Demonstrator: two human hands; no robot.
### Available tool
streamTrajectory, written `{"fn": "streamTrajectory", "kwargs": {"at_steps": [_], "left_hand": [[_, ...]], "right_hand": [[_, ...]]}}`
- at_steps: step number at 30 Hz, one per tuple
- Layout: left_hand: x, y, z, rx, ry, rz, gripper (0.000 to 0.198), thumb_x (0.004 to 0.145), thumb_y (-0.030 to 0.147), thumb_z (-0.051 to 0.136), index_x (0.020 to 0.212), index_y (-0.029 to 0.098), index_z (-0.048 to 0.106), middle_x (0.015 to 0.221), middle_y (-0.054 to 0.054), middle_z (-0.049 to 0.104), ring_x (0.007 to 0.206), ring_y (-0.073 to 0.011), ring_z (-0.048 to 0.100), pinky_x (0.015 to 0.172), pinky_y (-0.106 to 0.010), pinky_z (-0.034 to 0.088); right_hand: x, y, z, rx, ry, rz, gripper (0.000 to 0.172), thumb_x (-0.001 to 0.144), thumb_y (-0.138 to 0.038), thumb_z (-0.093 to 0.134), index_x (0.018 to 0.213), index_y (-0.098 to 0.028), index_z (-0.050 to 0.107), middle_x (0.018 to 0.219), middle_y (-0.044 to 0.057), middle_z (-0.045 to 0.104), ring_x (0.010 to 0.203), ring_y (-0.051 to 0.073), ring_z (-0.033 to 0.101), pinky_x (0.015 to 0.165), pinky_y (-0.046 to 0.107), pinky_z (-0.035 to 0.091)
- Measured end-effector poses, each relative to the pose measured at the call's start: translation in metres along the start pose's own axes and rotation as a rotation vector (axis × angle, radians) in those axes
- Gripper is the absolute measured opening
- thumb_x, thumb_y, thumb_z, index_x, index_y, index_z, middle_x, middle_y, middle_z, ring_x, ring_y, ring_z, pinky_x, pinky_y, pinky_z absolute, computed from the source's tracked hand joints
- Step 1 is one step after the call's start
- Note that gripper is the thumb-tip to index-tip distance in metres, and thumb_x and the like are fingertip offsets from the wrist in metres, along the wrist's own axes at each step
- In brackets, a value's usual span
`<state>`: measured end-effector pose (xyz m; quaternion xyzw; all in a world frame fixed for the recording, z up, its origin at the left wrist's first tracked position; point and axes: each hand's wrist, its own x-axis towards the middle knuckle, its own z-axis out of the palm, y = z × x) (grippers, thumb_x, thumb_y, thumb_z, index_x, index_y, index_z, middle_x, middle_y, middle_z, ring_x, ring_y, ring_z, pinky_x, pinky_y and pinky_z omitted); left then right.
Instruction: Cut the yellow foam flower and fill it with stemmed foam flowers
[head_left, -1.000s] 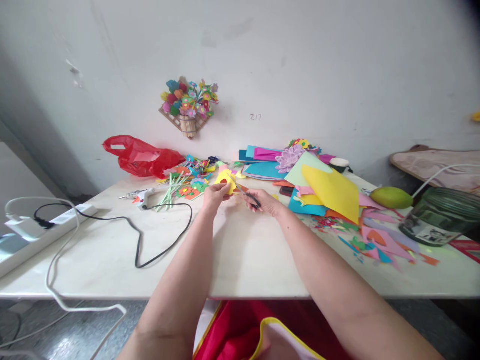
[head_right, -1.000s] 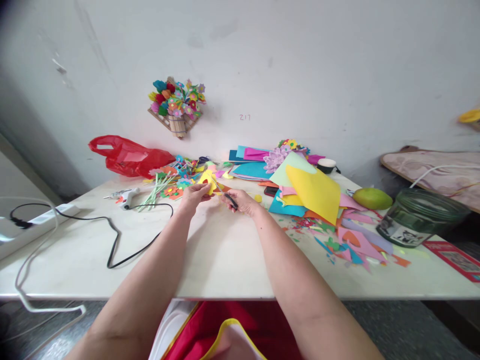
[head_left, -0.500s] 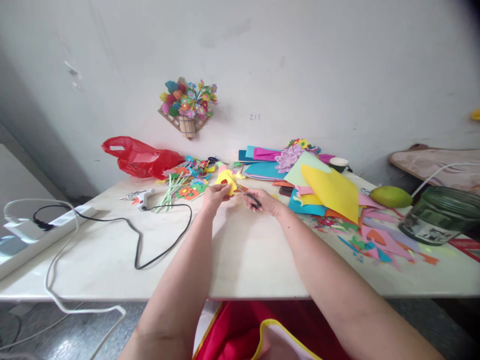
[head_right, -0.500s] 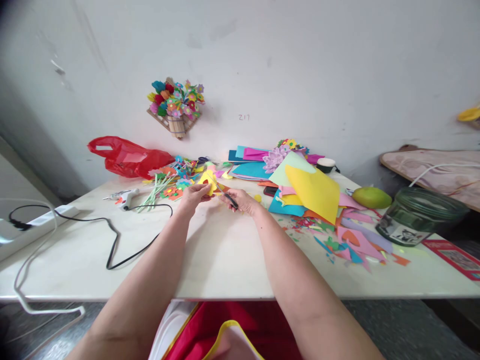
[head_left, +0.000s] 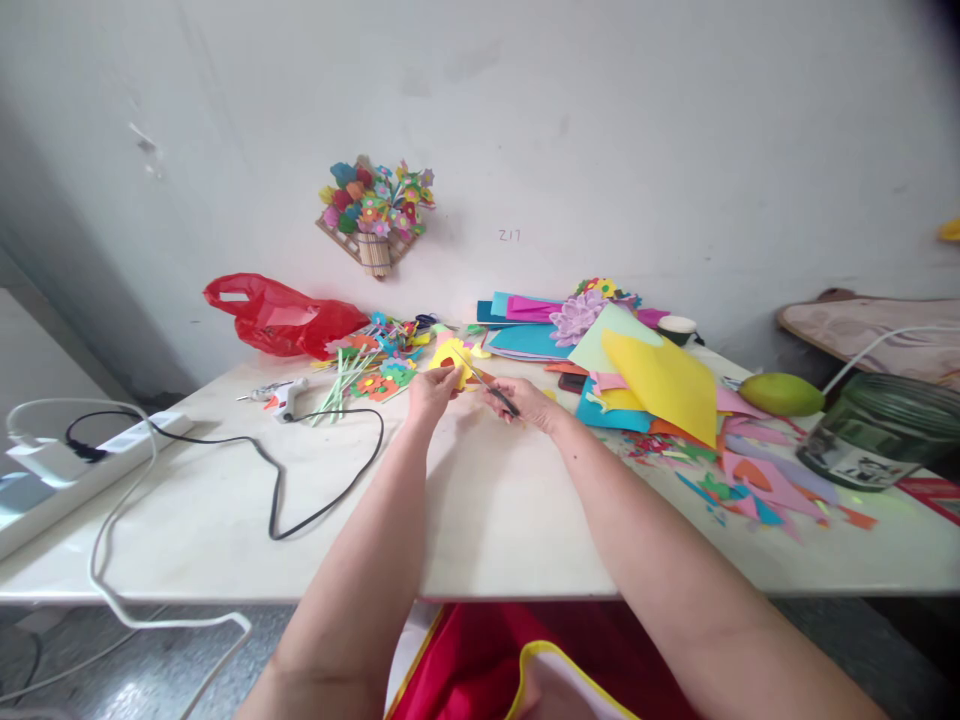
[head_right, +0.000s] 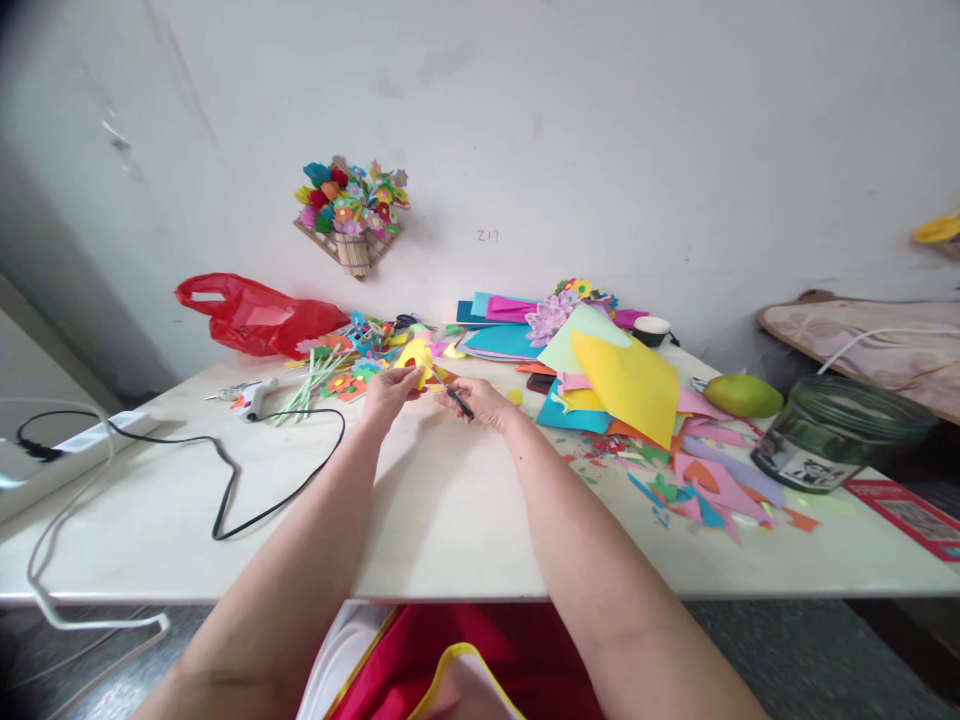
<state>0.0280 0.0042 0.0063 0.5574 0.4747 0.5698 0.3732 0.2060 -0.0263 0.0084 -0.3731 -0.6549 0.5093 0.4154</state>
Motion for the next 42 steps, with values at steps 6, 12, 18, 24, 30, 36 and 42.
{"fn": "streamTrajectory", "kwargs": {"at_steps": [6, 12, 18, 24, 30, 36, 42], "left_hand": [[0.002, -0.001, -0.005, 0.142, 0.076, 0.07, 0.035, 0.073, 0.049, 0.062, 0.081, 0.017, 0.074, 0.059, -0.003, 0.065, 0.06, -0.0156, 0.063, 0.061, -0.023, 0.048], [0.005, -0.004, -0.011, 0.196, 0.151, 0.091, 0.032, 0.073, 0.046, 0.062, 0.08, 0.018, 0.075, 0.058, -0.003, 0.064, 0.063, -0.0171, 0.063, 0.061, -0.023, 0.045], [0.005, -0.003, -0.016, 0.305, 0.157, 0.091, 0.039, 0.074, 0.047, 0.056, 0.09, 0.016, 0.075, 0.063, -0.003, 0.067, 0.065, -0.0162, 0.061, 0.063, -0.023, 0.044], [0.002, 0.001, -0.017, 0.329, 0.168, 0.082, 0.039, 0.074, 0.045, 0.056, 0.091, 0.015, 0.075, 0.065, -0.003, 0.067, 0.065, -0.0152, 0.06, 0.061, -0.022, 0.042], [0.002, 0.001, -0.018, 0.321, 0.167, 0.085, 0.039, 0.074, 0.047, 0.055, 0.088, 0.016, 0.075, 0.062, -0.003, 0.066, 0.062, -0.0145, 0.059, 0.06, -0.022, 0.042], [0.004, -0.001, -0.018, 0.312, 0.171, 0.079, 0.038, 0.073, 0.047, 0.056, 0.085, 0.017, 0.075, 0.06, -0.003, 0.065, 0.061, -0.0145, 0.059, 0.06, -0.022, 0.043], [0.005, -0.003, -0.018, 0.282, 0.169, 0.071, 0.039, 0.073, 0.047, 0.057, 0.088, 0.016, 0.075, 0.06, -0.002, 0.065, 0.061, -0.0144, 0.06, 0.061, -0.023, 0.044]], "right_hand": [[0.001, 0.002, -0.003, -0.02, -0.01, -0.005, 0.029, 0.069, -0.04, 0.068, 0.08, -0.014, 0.061, 0.053, -0.004, 0.053, 0.043, 0.007, 0.045, 0.039, 0.019, 0.034], [-0.005, -0.004, -0.009, -0.105, -0.061, 0.05, 0.031, 0.075, -0.044, 0.064, 0.072, -0.015, 0.057, 0.051, -0.003, 0.054, 0.037, 0.006, 0.044, 0.035, 0.019, 0.032], [-0.006, -0.001, -0.015, -0.124, -0.118, 0.05, 0.031, 0.075, -0.044, 0.065, 0.076, -0.013, 0.059, 0.051, -0.004, 0.052, 0.038, 0.005, 0.043, 0.034, 0.017, 0.033], [-0.007, -0.004, -0.015, -0.136, -0.085, 0.077, 0.029, 0.074, -0.037, 0.066, 0.086, -0.01, 0.064, 0.047, -0.005, 0.051, 0.037, 0.005, 0.04, 0.034, 0.017, 0.03], [-0.006, -0.004, -0.016, -0.137, -0.083, 0.079, 0.032, 0.073, -0.037, 0.067, 0.088, -0.01, 0.066, 0.046, -0.005, 0.051, 0.036, 0.005, 0.041, 0.034, 0.017, 0.03], [-0.005, -0.002, -0.016, -0.124, -0.074, 0.078, 0.032, 0.071, -0.035, 0.068, 0.091, -0.009, 0.067, 0.046, -0.005, 0.051, 0.037, 0.005, 0.042, 0.033, 0.017, 0.03], [-0.004, -0.001, -0.017, -0.135, -0.081, 0.077, 0.036, 0.07, -0.039, 0.069, 0.091, -0.009, 0.067, 0.046, -0.005, 0.051, 0.037, 0.005, 0.042, 0.034, 0.017, 0.03]]}}
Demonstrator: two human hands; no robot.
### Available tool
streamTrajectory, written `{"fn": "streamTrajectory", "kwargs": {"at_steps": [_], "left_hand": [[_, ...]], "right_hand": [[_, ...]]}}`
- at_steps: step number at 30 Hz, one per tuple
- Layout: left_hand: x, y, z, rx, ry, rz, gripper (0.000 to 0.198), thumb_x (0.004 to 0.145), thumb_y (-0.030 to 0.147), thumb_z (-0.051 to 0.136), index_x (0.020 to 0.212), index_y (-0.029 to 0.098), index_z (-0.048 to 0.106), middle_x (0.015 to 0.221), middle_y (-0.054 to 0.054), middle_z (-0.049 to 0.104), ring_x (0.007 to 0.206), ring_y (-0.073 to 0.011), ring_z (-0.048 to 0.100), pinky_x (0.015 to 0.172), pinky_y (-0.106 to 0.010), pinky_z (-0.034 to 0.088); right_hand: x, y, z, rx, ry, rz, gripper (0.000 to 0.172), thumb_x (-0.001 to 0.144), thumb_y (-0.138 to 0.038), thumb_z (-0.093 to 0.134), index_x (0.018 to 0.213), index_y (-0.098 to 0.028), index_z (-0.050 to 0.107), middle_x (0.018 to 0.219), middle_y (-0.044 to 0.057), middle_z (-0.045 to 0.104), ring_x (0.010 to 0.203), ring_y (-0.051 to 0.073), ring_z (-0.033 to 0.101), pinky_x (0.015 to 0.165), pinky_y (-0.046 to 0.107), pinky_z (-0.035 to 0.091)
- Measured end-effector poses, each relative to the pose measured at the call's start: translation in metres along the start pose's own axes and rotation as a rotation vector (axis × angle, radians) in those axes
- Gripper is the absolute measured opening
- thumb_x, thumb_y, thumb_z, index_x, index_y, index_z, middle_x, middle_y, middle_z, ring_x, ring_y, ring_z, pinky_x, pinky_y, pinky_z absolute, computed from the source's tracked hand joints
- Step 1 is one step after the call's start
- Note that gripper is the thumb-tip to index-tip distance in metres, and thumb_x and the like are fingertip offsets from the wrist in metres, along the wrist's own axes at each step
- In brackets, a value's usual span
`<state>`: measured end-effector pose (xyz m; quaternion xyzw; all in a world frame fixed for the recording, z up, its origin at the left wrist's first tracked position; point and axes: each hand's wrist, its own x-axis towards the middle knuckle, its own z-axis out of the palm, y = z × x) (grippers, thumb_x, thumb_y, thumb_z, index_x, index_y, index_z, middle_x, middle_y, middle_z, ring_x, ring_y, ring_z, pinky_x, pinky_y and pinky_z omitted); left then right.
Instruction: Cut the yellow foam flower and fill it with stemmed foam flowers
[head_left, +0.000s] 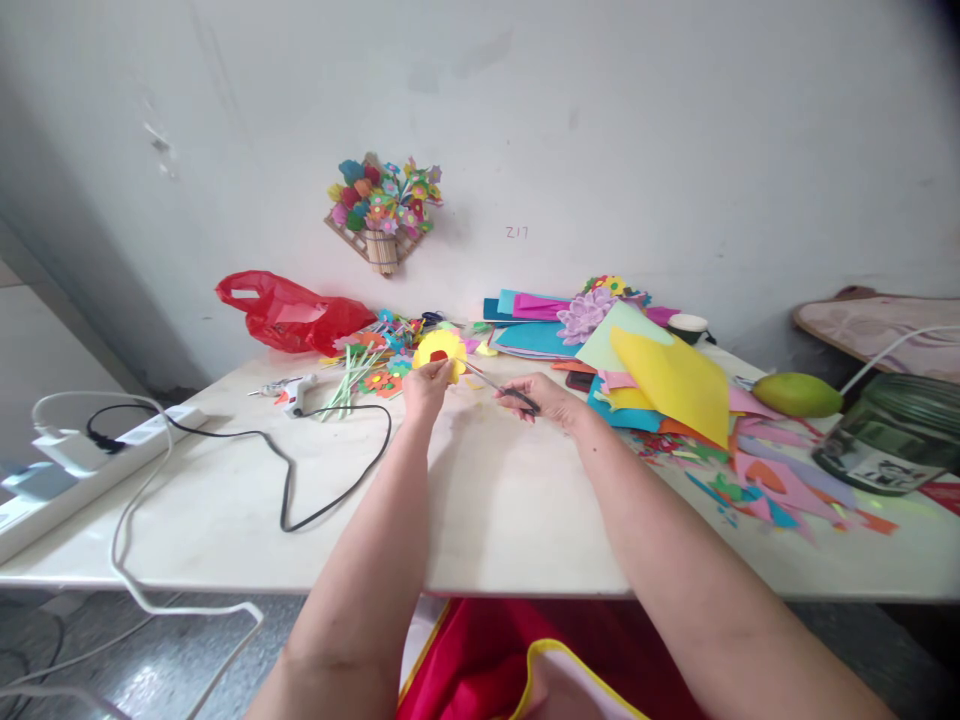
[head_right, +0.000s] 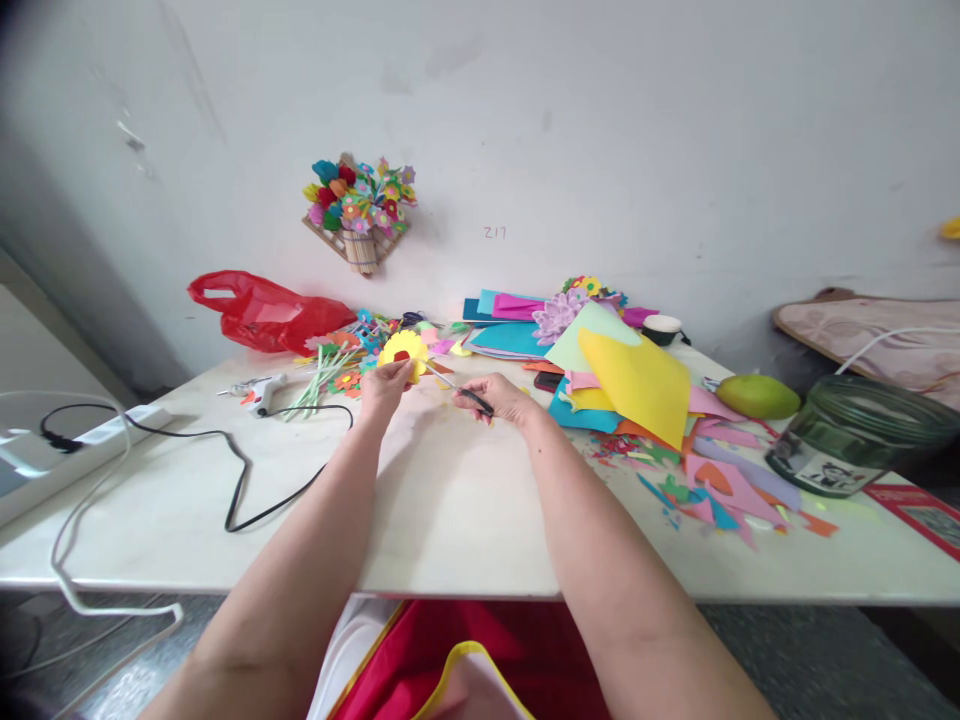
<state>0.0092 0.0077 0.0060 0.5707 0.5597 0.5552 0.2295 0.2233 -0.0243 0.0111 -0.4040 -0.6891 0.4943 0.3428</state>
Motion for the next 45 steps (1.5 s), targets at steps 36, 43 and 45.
{"fn": "streamTrajectory", "kwargs": {"at_steps": [36, 43, 45], "left_hand": [[-0.005, 0.011, 0.014, -0.531, -0.004, -0.149, 0.021, 0.07, 0.02, 0.065, 0.088, 0.009, 0.068, 0.075, -0.003, 0.069, 0.069, -0.0141, 0.068, 0.074, -0.029, 0.055], [-0.012, 0.021, 0.017, -0.615, 0.051, -0.224, 0.014, 0.074, 0.015, 0.065, 0.086, 0.009, 0.068, 0.08, -0.006, 0.069, 0.068, -0.0138, 0.069, 0.078, -0.029, 0.056], [-0.014, 0.022, 0.017, -0.627, 0.05, -0.224, 0.014, 0.074, 0.015, 0.065, 0.086, 0.008, 0.068, 0.081, -0.006, 0.069, 0.069, -0.0143, 0.069, 0.079, -0.029, 0.056]], "right_hand": [[0.001, -0.002, 0.014, 0.002, 0.037, -0.071, 0.032, 0.078, -0.047, 0.06, 0.074, -0.015, 0.054, 0.061, 0.0, 0.062, 0.042, 0.006, 0.052, 0.036, 0.017, 0.028], [0.0, -0.013, 0.029, 0.024, 0.094, -0.034, 0.022, 0.076, -0.036, 0.063, 0.077, -0.015, 0.056, 0.058, -0.003, 0.058, 0.042, 0.007, 0.049, 0.041, 0.019, 0.036], [0.001, -0.013, 0.033, 0.036, 0.116, -0.052, 0.022, 0.074, -0.034, 0.065, 0.084, -0.015, 0.059, 0.056, -0.004, 0.056, 0.045, 0.008, 0.05, 0.043, 0.02, 0.039]]}}
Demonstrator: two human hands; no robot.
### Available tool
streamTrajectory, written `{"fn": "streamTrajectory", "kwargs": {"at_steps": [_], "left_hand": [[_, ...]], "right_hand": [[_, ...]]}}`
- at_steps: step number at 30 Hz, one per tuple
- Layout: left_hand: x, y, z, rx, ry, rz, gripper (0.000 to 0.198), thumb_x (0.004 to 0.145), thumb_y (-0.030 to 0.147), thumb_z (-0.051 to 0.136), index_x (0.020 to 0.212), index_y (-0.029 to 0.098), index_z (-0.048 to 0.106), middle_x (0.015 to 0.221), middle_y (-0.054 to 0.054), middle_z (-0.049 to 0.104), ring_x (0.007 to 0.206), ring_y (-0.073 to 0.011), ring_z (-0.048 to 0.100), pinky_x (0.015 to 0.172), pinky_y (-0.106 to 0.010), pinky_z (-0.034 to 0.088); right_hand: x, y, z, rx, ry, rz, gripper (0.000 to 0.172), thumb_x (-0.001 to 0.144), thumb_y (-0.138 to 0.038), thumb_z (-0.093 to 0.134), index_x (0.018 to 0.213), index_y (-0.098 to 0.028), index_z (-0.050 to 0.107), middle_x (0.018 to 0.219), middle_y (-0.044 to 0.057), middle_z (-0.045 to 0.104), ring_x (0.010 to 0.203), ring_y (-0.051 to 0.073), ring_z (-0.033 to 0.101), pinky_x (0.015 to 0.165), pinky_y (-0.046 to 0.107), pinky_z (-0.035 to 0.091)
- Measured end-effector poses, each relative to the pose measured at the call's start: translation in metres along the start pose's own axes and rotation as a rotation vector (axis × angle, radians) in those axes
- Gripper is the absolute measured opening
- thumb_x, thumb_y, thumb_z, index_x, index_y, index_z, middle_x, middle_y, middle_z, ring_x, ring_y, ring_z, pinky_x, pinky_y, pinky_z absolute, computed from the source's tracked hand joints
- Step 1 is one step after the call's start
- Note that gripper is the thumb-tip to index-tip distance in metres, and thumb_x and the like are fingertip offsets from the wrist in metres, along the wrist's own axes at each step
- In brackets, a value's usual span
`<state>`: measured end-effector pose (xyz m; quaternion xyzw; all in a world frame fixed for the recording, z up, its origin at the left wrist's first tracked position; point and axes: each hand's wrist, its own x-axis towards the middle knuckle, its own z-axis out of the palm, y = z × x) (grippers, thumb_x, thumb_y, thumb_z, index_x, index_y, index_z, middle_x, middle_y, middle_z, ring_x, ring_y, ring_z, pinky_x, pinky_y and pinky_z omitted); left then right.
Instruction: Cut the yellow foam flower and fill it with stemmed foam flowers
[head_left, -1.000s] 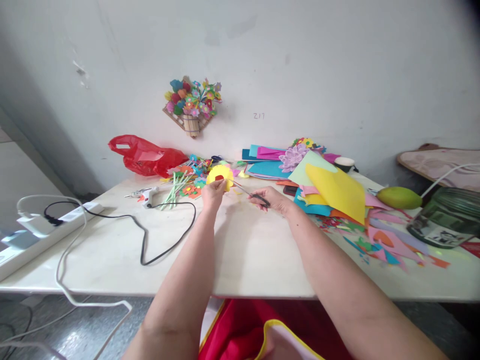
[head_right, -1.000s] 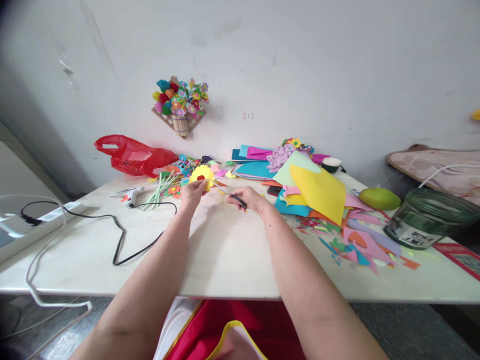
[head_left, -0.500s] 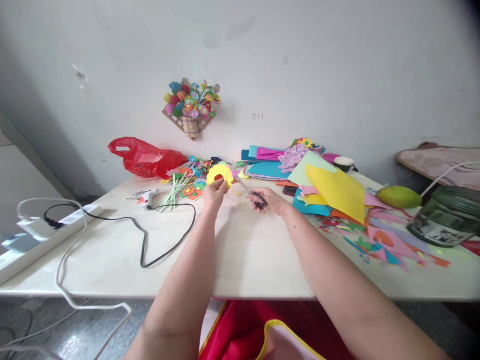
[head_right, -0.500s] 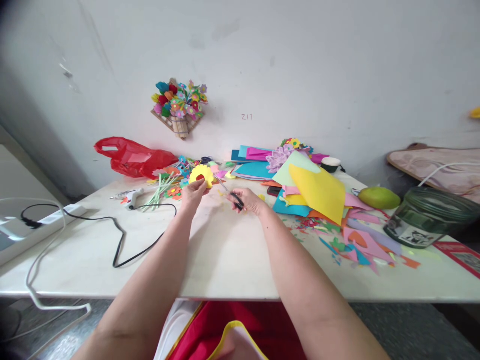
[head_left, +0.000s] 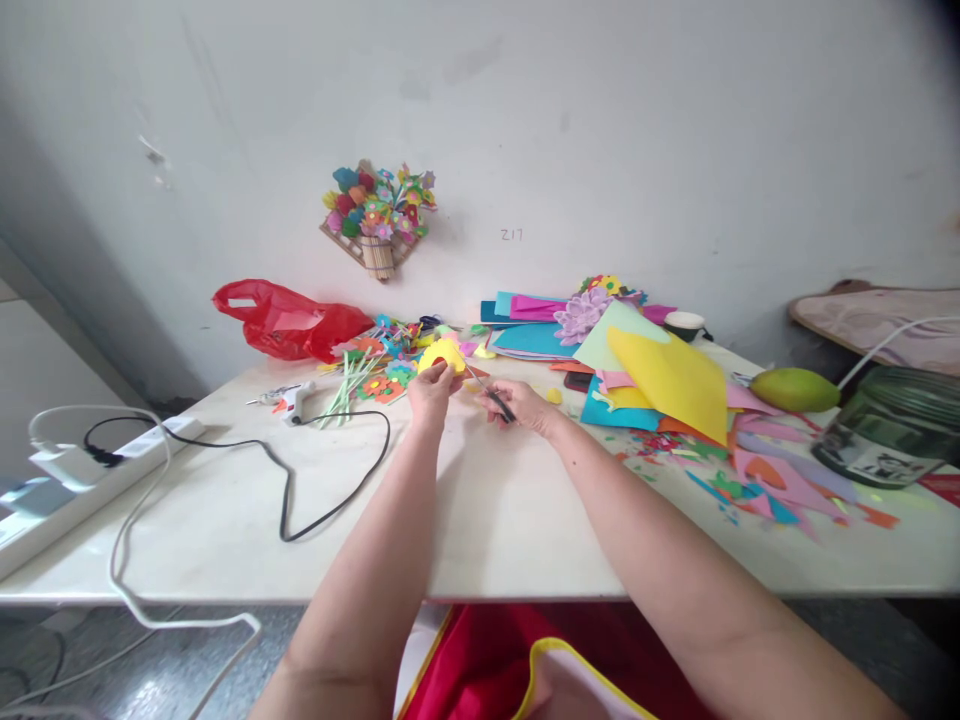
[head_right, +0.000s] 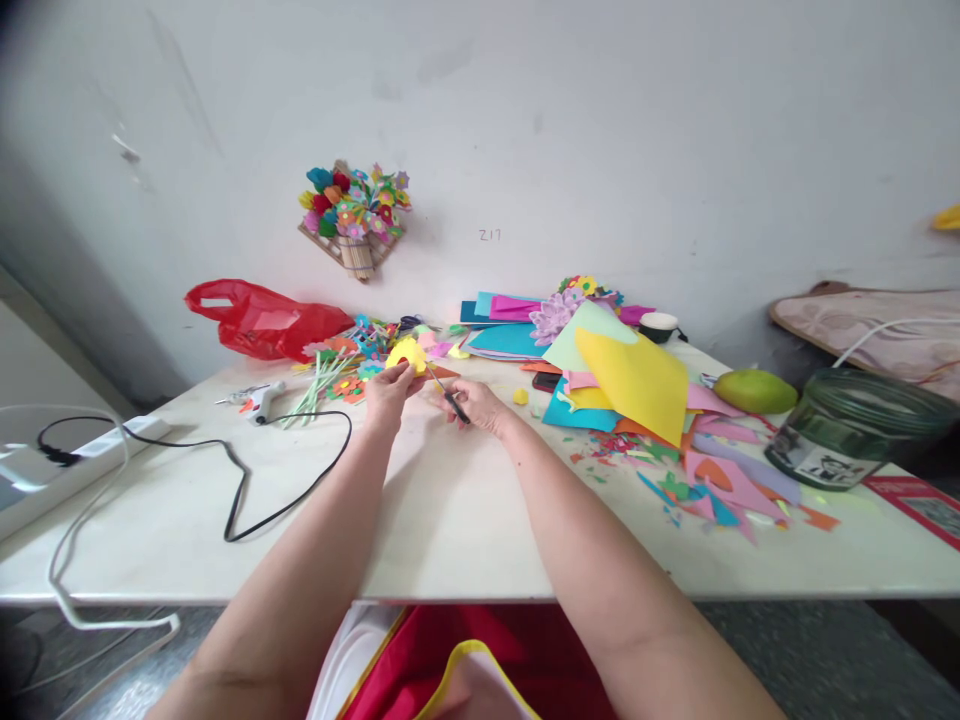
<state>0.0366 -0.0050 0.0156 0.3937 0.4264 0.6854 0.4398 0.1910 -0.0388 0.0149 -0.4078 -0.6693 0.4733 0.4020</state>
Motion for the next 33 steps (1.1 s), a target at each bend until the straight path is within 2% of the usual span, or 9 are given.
{"fn": "streamTrajectory", "kwargs": {"at_steps": [3, 9, 19, 24, 33], "left_hand": [[-0.004, 0.001, 0.001, 0.0, 0.003, 0.0, 0.015, 0.074, 0.015, 0.066, 0.087, 0.007, 0.067, 0.081, -0.008, 0.069, 0.068, -0.0149, 0.069, 0.078, -0.029, 0.056], [-0.007, 0.001, 0.004, 0.022, 0.031, -0.03, 0.016, 0.074, 0.015, 0.067, 0.088, 0.008, 0.065, 0.088, -0.009, 0.07, 0.069, -0.0157, 0.069, 0.075, -0.029, 0.056], [-0.01, -0.003, 0.005, 0.101, 0.047, -0.052, 0.025, 0.072, 0.019, 0.069, 0.094, 0.009, 0.064, 0.074, -0.005, 0.069, 0.054, -0.0136, 0.065, 0.061, -0.028, 0.055], [-0.011, -0.004, 0.005, 0.078, 0.056, -0.043, 0.026, 0.07, 0.019, 0.07, 0.094, 0.008, 0.065, 0.072, -0.004, 0.068, 0.058, -0.0142, 0.066, 0.065, -0.028, 0.055], [-0.011, -0.008, 0.005, 0.006, 0.037, -0.07, 0.025, 0.064, 0.018, 0.076, 0.085, 0.009, 0.066, 0.079, -0.007, 0.069, 0.062, -0.0136, 0.067, 0.072, -0.03, 0.056]], "right_hand": [[0.003, 0.005, 0.002, 0.006, 0.012, -0.039, 0.026, 0.074, -0.033, 0.065, 0.092, -0.014, 0.062, 0.056, -0.004, 0.054, 0.049, 0.009, 0.051, 0.044, 0.021, 0.041], [0.005, 0.008, 0.001, 0.0, 0.013, -0.018, 0.025, 0.078, -0.036, 0.062, 0.091, -0.015, 0.063, 0.057, -0.003, 0.057, 0.043, 0.007, 0.049, 0.042, 0.019, 0.039], [0.004, 0.007, 0.001, 0.033, -0.001, -0.005, 0.043, 0.078, -0.053, 0.06, 0.098, -0.015, 0.065, 0.061, 0.002, 0.061, 0.042, 0.007, 0.051, 0.034, 0.017, 0.027], [0.005, 0.009, 0.001, 0.054, -0.008, 0.025, 0.045, 0.077, -0.057, 0.059, 0.095, -0.017, 0.064, 0.062, 0.002, 0.063, 0.042, 0.008, 0.052, 0.033, 0.016, 0.024], [0.003, 0.006, 0.002, 0.076, -0.035, 0.005, 0.04, 0.078, -0.055, 0.057, 0.078, -0.015, 0.059, 0.06, 0.001, 0.062, 0.04, 0.007, 0.051, 0.032, 0.017, 0.024]]}}
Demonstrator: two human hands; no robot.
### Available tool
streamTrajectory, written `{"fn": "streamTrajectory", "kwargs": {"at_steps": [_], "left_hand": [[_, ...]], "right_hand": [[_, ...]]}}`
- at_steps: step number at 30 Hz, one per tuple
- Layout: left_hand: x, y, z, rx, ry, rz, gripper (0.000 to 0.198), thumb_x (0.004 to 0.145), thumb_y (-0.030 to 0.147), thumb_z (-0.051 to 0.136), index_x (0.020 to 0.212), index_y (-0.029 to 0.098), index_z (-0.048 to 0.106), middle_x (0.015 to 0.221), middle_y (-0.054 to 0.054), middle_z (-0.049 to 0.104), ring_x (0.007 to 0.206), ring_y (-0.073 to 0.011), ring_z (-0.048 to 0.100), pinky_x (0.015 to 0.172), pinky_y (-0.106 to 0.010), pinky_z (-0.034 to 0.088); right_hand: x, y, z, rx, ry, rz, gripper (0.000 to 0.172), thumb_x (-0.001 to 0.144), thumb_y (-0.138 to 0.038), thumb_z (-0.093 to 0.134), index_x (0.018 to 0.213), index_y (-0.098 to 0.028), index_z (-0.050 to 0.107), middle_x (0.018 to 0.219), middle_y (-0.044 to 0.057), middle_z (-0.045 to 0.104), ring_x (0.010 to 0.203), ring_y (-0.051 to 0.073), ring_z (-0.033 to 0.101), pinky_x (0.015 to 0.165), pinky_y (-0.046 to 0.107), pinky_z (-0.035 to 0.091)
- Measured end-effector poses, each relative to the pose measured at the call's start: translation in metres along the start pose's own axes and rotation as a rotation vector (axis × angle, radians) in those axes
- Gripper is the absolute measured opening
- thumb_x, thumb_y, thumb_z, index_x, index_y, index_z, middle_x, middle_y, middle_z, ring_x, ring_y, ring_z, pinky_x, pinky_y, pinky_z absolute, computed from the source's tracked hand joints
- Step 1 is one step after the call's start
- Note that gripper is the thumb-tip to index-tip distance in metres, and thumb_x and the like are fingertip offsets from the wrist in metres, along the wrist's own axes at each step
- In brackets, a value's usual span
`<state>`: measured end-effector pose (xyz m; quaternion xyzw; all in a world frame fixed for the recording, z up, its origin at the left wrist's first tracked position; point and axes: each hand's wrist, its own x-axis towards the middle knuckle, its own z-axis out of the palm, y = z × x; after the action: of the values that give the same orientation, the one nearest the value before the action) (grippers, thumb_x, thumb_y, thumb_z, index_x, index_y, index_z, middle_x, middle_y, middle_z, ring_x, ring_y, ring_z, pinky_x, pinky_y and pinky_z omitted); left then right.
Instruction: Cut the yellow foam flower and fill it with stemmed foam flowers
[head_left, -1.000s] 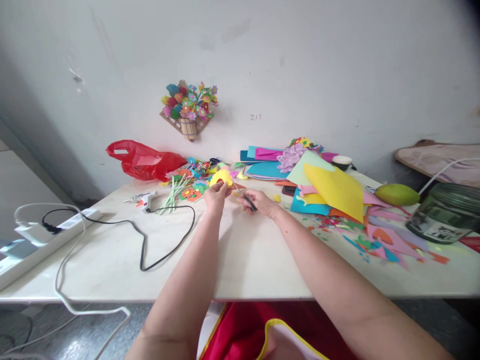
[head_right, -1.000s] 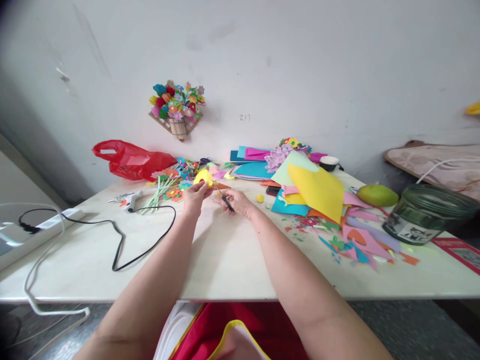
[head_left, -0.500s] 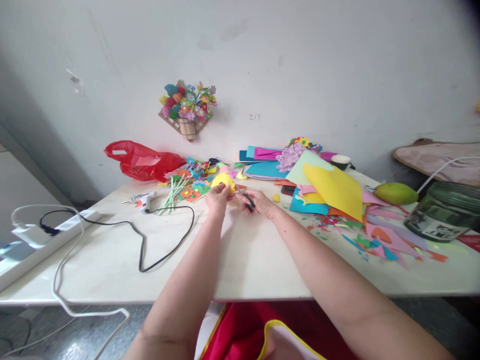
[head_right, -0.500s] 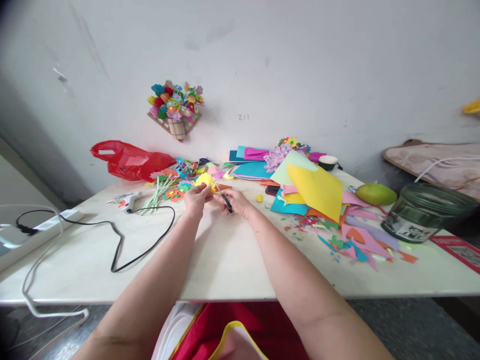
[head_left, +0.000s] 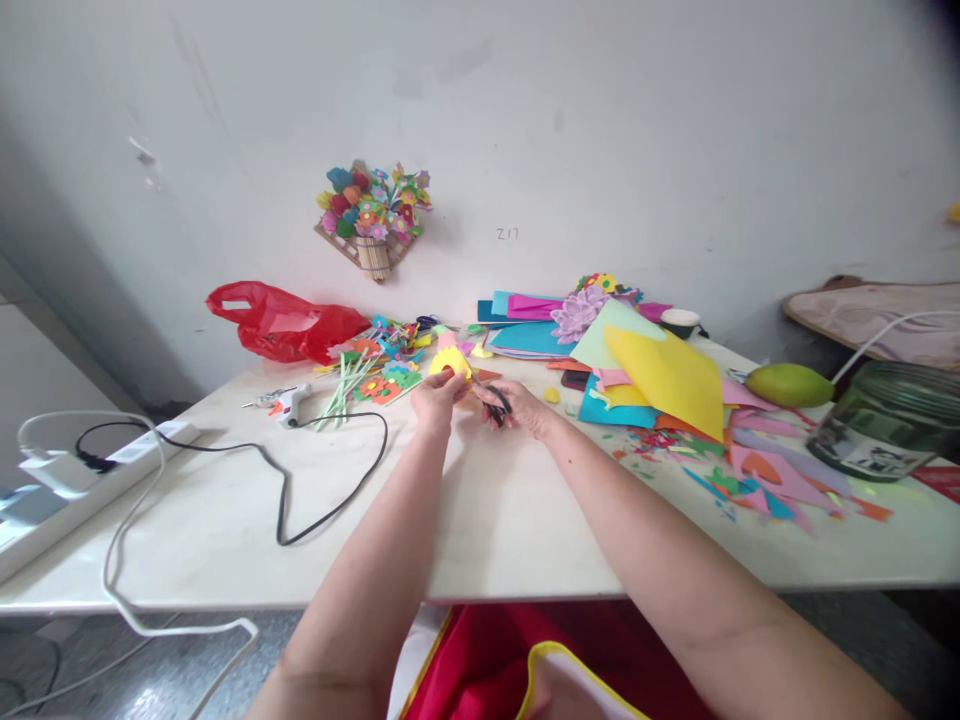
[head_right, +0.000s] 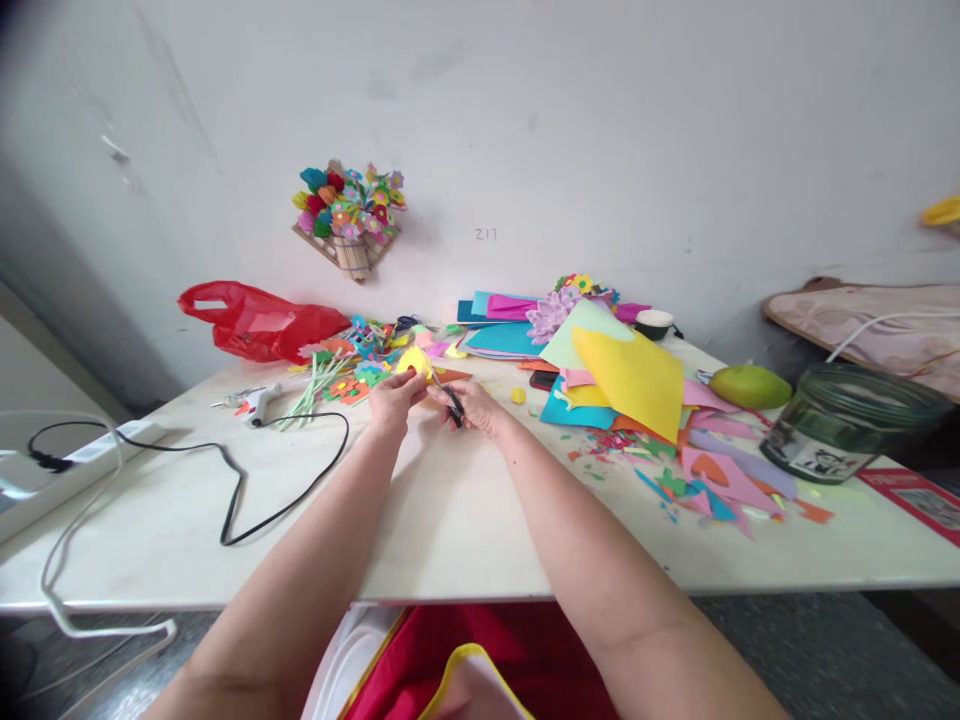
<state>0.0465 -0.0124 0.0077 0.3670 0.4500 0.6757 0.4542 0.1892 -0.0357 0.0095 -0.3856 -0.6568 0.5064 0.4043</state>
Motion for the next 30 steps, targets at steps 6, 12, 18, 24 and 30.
{"fn": "streamTrajectory", "kwargs": {"at_steps": [6, 12, 18, 24, 30], "left_hand": [[0.0022, -0.0028, 0.0003, -0.015, -0.001, 0.009, 0.027, 0.057, 0.022, 0.08, 0.077, 0.009, 0.066, 0.073, -0.005, 0.068, 0.066, -0.0156, 0.067, 0.075, -0.031, 0.056], [-0.0023, -0.0025, 0.0032, 0.007, 0.034, 0.026, 0.021, 0.059, 0.023, 0.078, 0.072, 0.011, 0.066, 0.065, -0.003, 0.066, 0.065, -0.016, 0.067, 0.073, -0.03, 0.056], [-0.0029, -0.0037, 0.0043, 0.02, 0.042, 0.064, 0.022, 0.058, 0.023, 0.078, 0.072, 0.01, 0.065, 0.061, -0.002, 0.064, 0.059, -0.0151, 0.065, 0.067, -0.029, 0.055], [-0.0028, -0.0043, 0.0053, 0.03, 0.054, 0.069, 0.021, 0.058, 0.023, 0.078, 0.069, 0.012, 0.064, 0.059, -0.002, 0.064, 0.057, -0.015, 0.065, 0.064, -0.028, 0.055], [-0.0042, -0.0016, 0.0056, 0.023, 0.101, 0.058, 0.021, 0.06, 0.022, 0.076, 0.073, 0.011, 0.064, 0.06, -0.002, 0.064, 0.059, -0.0155, 0.066, 0.066, -0.028, 0.055]], "right_hand": [[0.0001, -0.0002, 0.0006, 0.01, 0.003, -0.012, 0.042, 0.077, -0.056, 0.056, 0.077, -0.014, 0.057, 0.062, 0.002, 0.061, 0.041, 0.007, 0.052, 0.032, 0.016, 0.024], [0.0007, 0.0005, 0.0027, 0.0, 0.02, -0.004, 0.043, 0.077, -0.056, 0.057, 0.075, -0.013, 0.058, 0.061, 0.003, 0.061, 0.041, 0.007, 0.052, 0.032, 0.017, 0.024], [0.0017, 0.0035, 0.0022, -0.011, 0.064, 0.001, 0.043, 0.076, -0.057, 0.058, 0.075, -0.014, 0.059, 0.06, 0.002, 0.063, 0.041, 0.007, 0.052, 0.033, 0.018, 0.024], [0.002, 0.0027, 0.0027, -0.021, 0.074, 0.017, 0.043, 0.076, -0.057, 0.059, 0.072, -0.015, 0.058, 0.059, 0.003, 0.062, 0.041, 0.008, 0.052, 0.034, 0.018, 0.025], [0.002, 0.0037, 0.0012, -0.004, 0.066, 0.028, 0.042, 0.076, -0.056, 0.06, 0.078, -0.014, 0.061, 0.059, 0.002, 0.062, 0.04, 0.008, 0.051, 0.033, 0.018, 0.024]]}}
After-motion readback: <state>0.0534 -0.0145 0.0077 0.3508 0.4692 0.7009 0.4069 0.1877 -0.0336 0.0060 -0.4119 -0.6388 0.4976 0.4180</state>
